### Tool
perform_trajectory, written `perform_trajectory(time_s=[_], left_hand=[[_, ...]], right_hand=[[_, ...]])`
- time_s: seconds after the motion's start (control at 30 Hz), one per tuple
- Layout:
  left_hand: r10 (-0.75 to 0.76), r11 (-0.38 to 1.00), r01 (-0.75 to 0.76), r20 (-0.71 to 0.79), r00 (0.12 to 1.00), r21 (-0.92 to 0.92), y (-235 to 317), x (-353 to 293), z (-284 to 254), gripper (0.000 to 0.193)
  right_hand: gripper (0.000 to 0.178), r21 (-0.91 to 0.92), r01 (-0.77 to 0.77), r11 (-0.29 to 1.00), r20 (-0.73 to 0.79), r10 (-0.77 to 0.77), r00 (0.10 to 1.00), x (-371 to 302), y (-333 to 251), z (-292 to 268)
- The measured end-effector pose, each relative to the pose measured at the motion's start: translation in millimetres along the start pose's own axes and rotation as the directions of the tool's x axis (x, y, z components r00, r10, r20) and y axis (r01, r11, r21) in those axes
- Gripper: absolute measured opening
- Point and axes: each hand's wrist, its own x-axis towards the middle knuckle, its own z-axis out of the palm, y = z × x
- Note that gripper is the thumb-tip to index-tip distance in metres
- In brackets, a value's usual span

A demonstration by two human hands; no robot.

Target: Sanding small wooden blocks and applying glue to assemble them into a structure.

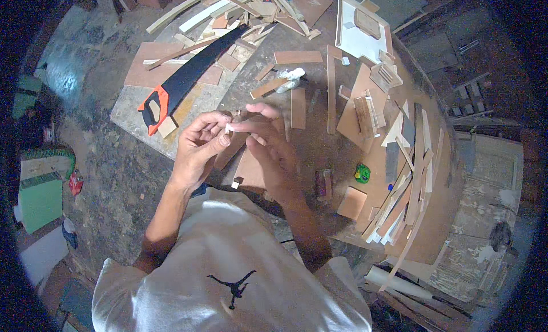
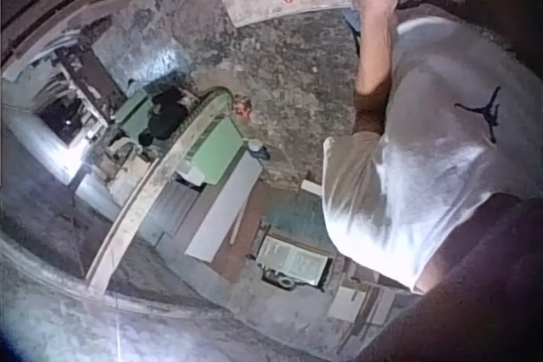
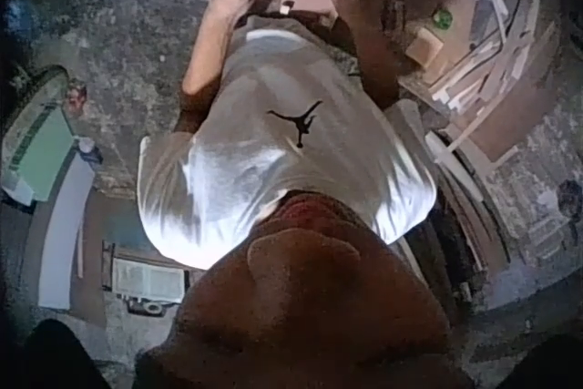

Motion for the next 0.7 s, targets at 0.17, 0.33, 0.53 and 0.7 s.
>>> perform_trajectory(time_s=[0.17, 0.33, 0.53, 0.7], left_hand=[[-0.017, 1.0, 0.017, 0.001, 1.0, -0.008, -3.3, 2.0, -2.6, 0.031], [-0.026, 1.0, 0.026, -0.005, 1.0, 0.012, -1.1, 4.0, 1.5, 0.03], [-0.024, 1.0, 0.025, -0.007, 1.0, 0.014, -2.6, 3.8, -0.7, 0.03], [-0.025, 1.0, 0.025, -0.009, 1.0, 0.012, -0.6, 4.0, 2.6, 0.03]], right_hand=[[0.027, -0.353, 0.099, 0.93, -0.004, -0.107, 0.994, 2.1, -2.5, 0.5], [0.032, -0.492, 0.195, 0.848, -0.017, -0.234, 0.972, 4.1, 1.2, -2.3], [0.033, -0.549, 0.215, 0.808, -0.028, -0.275, 0.961, 4.7, -5.3, -2.1], [0.033, -0.576, 0.231, 0.784, 0.004, -0.28, 0.96, 2.7, -5.2, -4.2]])
